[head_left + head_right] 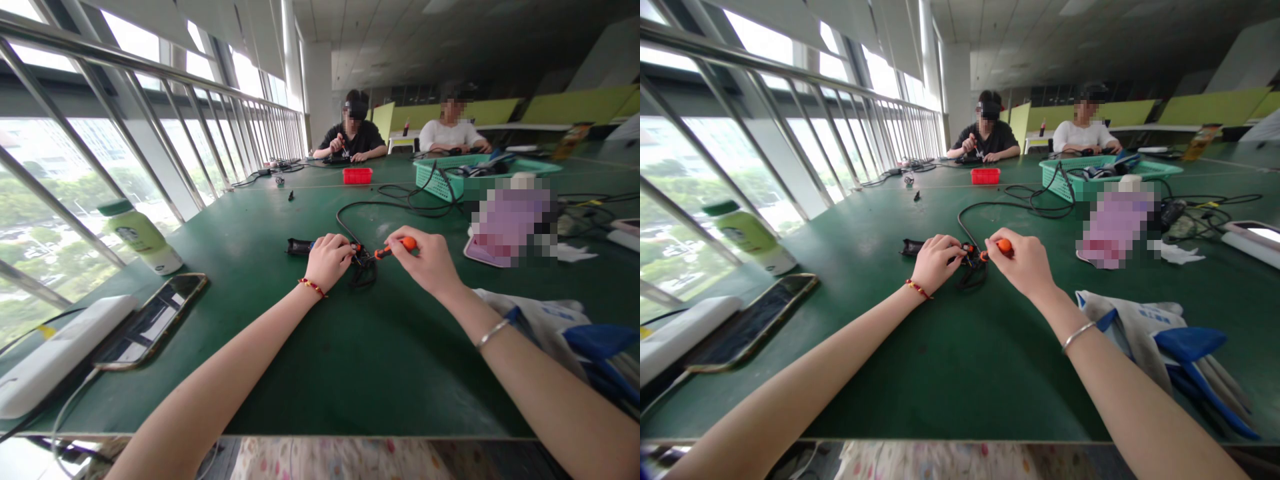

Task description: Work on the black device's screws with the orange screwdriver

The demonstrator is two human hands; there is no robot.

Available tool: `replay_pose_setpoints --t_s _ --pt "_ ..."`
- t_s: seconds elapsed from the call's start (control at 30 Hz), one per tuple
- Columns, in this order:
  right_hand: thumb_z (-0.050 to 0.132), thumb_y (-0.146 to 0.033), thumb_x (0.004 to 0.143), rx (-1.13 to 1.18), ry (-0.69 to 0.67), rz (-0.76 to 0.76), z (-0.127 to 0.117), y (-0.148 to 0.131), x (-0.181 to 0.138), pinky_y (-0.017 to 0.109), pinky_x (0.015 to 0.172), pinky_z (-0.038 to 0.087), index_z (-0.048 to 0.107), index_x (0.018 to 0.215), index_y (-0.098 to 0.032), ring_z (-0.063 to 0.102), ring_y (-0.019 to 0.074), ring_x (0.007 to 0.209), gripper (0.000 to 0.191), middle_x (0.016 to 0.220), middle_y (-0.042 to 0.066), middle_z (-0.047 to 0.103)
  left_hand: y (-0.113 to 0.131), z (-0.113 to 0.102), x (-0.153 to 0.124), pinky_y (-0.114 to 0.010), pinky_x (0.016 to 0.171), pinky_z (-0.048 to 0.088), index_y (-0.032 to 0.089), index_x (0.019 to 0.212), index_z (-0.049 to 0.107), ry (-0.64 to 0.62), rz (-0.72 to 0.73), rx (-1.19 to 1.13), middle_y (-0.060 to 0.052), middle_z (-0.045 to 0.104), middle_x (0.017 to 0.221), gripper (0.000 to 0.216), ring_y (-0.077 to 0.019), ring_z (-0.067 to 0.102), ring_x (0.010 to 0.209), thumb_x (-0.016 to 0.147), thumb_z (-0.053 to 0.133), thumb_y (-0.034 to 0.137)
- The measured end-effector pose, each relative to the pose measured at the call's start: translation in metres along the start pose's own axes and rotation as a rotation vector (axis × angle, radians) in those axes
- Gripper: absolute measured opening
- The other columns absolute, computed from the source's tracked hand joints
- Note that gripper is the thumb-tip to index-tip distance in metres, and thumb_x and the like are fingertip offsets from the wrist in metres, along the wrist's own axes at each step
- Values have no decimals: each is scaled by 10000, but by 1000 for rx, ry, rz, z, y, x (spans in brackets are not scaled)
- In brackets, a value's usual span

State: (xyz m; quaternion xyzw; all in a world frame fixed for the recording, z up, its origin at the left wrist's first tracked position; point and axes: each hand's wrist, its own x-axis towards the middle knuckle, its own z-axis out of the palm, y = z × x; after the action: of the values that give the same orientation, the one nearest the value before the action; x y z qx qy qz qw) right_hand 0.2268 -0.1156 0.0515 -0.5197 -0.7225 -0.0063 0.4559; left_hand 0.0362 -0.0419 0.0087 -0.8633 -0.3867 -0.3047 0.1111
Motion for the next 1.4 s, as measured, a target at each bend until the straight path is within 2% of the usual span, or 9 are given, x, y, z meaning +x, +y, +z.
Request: replay_pose_setpoints --t_s 0.13,0.23,0.33,0.47,0.57,0.73,0.93,1.23,1.4 --pt "500 -375 820 9 145 7 -3 -4 -1 263 553 378 630 692 -193 570 165 586 258 616 37 629 1 0 -2 -375 860 389 243 812 691 14 3 50 -35 624 990 166 -218 515 962 841 528 229" --pt "494 -365 830 68 225 25 -5 -6 -2 266 547 388 627 726 -190 562 159 570 244 619 35 614 -3 -7 -2 -374 910 383 247 973 669 -5 62 47 -43 602 1080 191 -223 509 1023 835 536 252" --pt "494 -352 836 154 213 46 -4 -6 -2 260 538 401 631 793 -188 555 149 558 218 620 22 598 -17 -15 -4 -385 1002 340 229 1218 539 -43 71 10 -66 548 1214 425 -232 482 1121 808 579 335" --pt "503 -344 829 209 114 48 0 -6 -2 246 515 400 631 804 -183 542 134 536 207 602 7 582 -45 -15 -9 -454 1098 204 198 1323 419 -128 -57 20 -98 495 1303 638 -254 439 1204 784 568 506" --pt "506 -335 823 208 75 45 2 -7 -2 241 509 396 629 795 -179 539 130 530 201 589 3 579 -55 -9 -12 -462 1074 234 188 1279 455 -203 -88 37 -104 532 1242 607 -264 465 1163 789 544 534" --pt "500 -317 822 199 89 48 2 -7 -3 248 507 388 626 764 -181 534 131 513 195 567 2 570 -52 -7 -12 -439 992 317 180 1172 530 -194 -75 96 -100 580 1078 542 -274 506 1034 781 541 555" --pt "484 -333 838 192 134 61 0 -4 -3 256 516 392 623 789 -190 538 139 519 205 567 -1 563 -51 -8 -12 -431 962 336 161 1153 536 -197 -76 106 -108 575 1065 541 -277 503 1011 783 538 555" --pt "490 -366 838 218 99 63 3 -3 -3 253 511 385 626 798 -178 521 131 512 236 569 -4 552 -51 -8 -12 -417 962 332 172 1143 533 -196 -73 126 -99 573 1059 527 -272 501 1010 790 522 563" --pt "478 -432 846 245 98 105 4 0 -1 239 481 358 630 770 -178 473 115 477 306 519 -25 491 -51 -9 -12 -411 971 326 159 1158 530 -218 -77 135 -103 568 1080 559 -274 491 1023 796 498 585"
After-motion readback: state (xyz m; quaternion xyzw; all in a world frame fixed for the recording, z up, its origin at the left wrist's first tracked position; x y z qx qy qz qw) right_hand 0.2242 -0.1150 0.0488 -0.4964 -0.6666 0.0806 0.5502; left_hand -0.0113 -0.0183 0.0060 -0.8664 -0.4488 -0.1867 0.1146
